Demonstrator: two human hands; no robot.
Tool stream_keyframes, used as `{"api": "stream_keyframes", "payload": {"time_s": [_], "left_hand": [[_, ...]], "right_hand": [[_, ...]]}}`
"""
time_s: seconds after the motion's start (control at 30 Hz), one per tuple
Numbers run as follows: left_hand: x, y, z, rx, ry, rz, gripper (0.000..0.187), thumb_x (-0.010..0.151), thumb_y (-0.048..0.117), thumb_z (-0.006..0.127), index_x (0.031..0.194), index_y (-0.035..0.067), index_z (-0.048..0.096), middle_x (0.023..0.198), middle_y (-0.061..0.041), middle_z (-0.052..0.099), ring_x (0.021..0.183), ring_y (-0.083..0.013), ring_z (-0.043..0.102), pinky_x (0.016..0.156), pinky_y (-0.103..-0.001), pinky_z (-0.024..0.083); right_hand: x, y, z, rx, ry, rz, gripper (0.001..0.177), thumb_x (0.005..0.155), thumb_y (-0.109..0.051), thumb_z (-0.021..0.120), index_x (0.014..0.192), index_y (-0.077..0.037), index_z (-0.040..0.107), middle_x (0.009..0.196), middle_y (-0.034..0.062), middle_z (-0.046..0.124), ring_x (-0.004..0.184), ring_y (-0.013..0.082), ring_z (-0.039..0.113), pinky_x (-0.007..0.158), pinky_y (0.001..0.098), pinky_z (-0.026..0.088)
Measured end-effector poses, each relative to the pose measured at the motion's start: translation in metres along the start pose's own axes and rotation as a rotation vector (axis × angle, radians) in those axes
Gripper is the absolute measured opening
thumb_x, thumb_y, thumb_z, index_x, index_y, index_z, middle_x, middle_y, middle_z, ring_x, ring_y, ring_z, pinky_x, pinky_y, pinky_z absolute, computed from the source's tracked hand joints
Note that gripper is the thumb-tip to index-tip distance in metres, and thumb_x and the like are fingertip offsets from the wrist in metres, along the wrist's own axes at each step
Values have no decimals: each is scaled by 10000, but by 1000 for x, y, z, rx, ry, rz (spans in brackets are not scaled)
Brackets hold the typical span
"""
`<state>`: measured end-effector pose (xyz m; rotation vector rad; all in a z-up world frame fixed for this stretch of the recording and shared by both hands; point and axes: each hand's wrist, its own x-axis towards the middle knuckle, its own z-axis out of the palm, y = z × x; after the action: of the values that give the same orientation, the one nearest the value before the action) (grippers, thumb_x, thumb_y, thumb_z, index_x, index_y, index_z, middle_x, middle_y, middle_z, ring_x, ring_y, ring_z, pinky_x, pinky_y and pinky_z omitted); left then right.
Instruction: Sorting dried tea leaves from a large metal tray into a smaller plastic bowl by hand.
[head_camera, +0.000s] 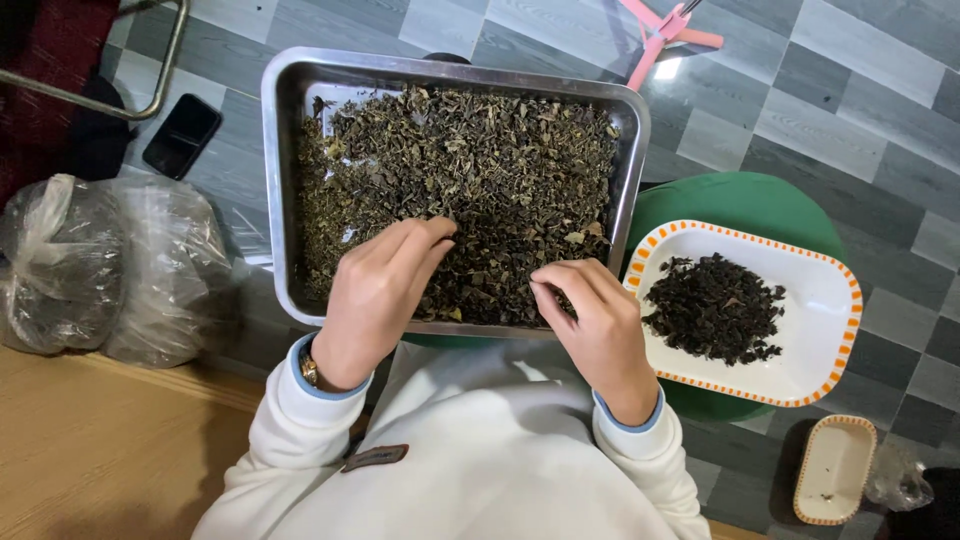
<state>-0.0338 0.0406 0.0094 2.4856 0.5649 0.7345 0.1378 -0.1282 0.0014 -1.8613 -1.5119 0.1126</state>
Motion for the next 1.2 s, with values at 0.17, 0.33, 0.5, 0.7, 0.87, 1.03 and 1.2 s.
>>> {"api": "stream_keyframes", "payload": {"time_s": [0.17,0.33,0.5,0.7,0.87,1.03,1.2], "left_hand": [[8,13,-3,8,-23,11,121,976,-35,683,1063,44,712,878,-96,719,802,-243,736,699,-340,627],[4,6,-8,19,-17,-4,79,1003,-18,655,1050,25,702,901,-118,693,843,-291,723,700,-390,626],[-4,-7,-11,36,-57,-41,91,1004,-33,644,1061,6,703,908,-123,676,868,-283,718,734,-377,623],[-6,-10,-8,13,-48,-28,71,1006,-13,649,1043,33,689,896,-82,659,854,-262,715,735,-355,608],[-4,-8,-10,-8,-45,-26,79,993,-31,650,1039,31,672,885,-95,646,850,-283,709,731,-374,610],[-2,-5,-11,-3,-47,-16,97,987,-52,653,1038,30,663,881,-92,636,824,-272,704,731,-358,606],[-4,-6,-9,18,-50,-8,92,986,-28,660,1035,48,649,876,-74,628,818,-258,705,711,-353,600]], "right_hand": [[24,-7,3,-119,-19,-87,96,907,-20,767,985,-68,738,933,102,699,857,261,685,732,368,602],[53,-11,22,-272,26,-167,128,939,-121,792,1044,-80,731,953,65,631,854,230,614,699,334,568],[58,-12,34,-404,-34,-165,130,925,-128,795,1014,-65,724,955,63,593,833,210,588,677,298,546],[58,-16,35,-392,-31,-170,69,932,-100,786,962,-88,725,921,45,588,845,200,590,656,276,539],[58,-17,35,-391,-32,-183,68,948,-112,774,981,-91,720,922,43,591,849,201,594,658,283,546],[59,-16,36,-396,-51,-188,131,929,-119,788,1045,-106,730,928,41,598,836,190,581,648,273,538],[56,-12,38,-397,-48,-202,91,927,-103,784,1002,-107,733,912,38,600,829,190,588,640,269,532]]}}
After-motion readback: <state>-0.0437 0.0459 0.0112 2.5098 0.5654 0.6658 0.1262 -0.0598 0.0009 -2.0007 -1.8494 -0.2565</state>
